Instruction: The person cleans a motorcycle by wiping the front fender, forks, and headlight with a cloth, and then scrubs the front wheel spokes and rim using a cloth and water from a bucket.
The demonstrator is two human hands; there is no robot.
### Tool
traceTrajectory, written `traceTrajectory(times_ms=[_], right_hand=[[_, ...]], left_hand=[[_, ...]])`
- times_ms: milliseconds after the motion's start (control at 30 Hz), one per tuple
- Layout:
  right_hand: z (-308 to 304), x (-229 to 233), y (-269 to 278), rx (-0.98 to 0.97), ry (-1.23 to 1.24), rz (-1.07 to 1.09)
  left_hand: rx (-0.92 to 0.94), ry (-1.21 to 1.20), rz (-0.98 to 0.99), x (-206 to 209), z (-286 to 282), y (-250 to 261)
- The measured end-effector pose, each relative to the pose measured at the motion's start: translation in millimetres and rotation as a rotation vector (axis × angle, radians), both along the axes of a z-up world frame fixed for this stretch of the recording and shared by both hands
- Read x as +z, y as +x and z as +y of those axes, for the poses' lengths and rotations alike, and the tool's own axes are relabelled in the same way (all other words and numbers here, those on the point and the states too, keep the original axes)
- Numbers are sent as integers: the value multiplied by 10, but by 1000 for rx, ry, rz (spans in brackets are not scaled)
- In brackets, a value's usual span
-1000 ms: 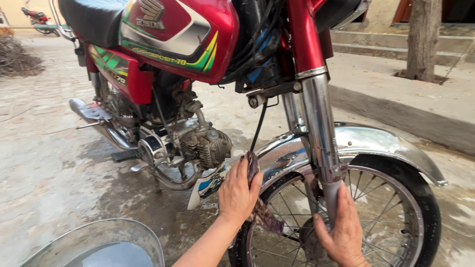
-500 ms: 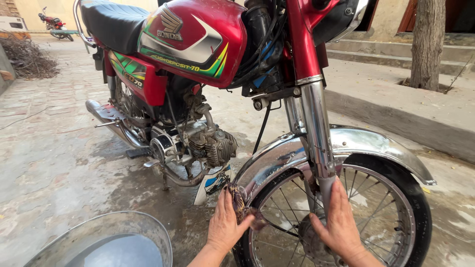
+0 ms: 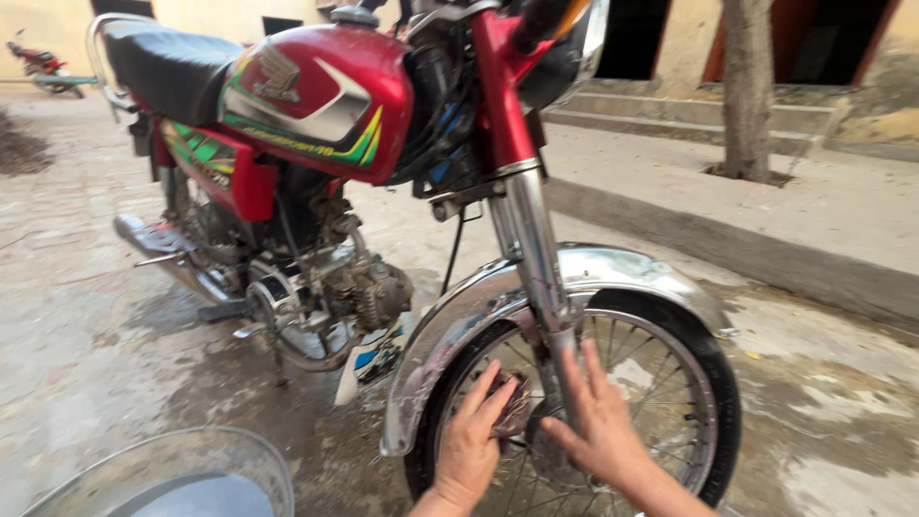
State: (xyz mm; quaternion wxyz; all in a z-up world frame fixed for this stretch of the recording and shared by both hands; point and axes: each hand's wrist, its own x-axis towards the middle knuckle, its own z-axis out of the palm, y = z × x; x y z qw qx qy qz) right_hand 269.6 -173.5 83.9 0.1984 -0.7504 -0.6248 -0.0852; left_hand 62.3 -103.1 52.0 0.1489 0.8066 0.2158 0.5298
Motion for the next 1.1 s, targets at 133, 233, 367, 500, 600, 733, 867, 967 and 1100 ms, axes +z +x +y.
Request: traceTrajectory(times_ms=[133,233,367,500,600,733,867,967,1100], right_hand=[[-203,22,-157,506,328,582],[-265,131,-220,461,324,1191],[-333,283,-152,381,450,1707],[-376,310,-51,317,522,1696],[-393,374,7,266,516,1628],[-337,493,124,179,555,1603],[-194,615,314,138,639,1315],[-15,834,386,56,621,1080],[377,1177,396,59,655,538]], left_hand=[[-190,-209,-242,336,-261,487],[-275,-329,-213,487,-434,811],[-138,-135,370,591,-432,944],[-308,-60,577,835,-240,749],[-247,118,903,1037,-17,491],[-71,398,647,1146,468,222],[139,460,436,1064,1026,10],[182,426,495,929,1308,-17],[214,455,417,761,1404,20]])
